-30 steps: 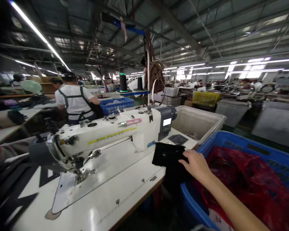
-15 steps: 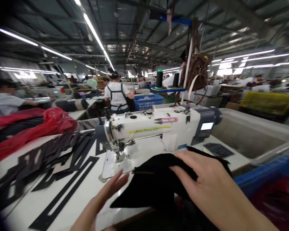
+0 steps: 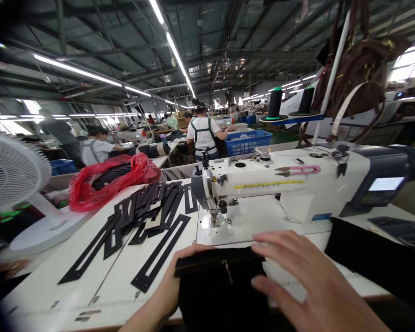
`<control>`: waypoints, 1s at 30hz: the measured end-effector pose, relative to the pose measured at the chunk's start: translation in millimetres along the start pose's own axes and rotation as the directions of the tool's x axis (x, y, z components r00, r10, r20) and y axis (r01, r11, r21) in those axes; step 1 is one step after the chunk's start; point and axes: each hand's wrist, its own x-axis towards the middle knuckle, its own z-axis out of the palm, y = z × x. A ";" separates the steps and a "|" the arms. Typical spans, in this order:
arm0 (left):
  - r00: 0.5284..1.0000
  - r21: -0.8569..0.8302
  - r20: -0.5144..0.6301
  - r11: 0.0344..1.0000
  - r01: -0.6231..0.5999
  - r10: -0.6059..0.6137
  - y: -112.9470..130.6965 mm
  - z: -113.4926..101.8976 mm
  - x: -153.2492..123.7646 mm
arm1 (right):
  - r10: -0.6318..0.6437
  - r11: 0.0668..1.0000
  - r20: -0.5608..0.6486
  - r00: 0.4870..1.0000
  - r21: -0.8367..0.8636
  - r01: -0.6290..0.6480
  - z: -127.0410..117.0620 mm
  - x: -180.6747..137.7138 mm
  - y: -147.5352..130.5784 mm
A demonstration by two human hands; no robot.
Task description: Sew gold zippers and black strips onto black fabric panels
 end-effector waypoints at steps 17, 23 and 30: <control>0.952 -0.233 0.288 0.957 0.170 -0.099 9.1 -40.5 -44.2 | 0.443 0.617 0.439 0.781 0.482 -0.622 5.2 31.2 12.6; 0.997 0.181 0.055 0.982 -0.059 0.050 -11.0 -32.2 -30.3 | 0.560 0.596 0.373 0.740 0.439 -0.672 44.3 9.4 13.3; 0.997 0.590 -0.058 0.808 -0.008 0.052 -40.5 -30.5 -7.8 | 0.326 0.859 0.305 0.895 0.299 -0.414 82.6 -20.5 30.6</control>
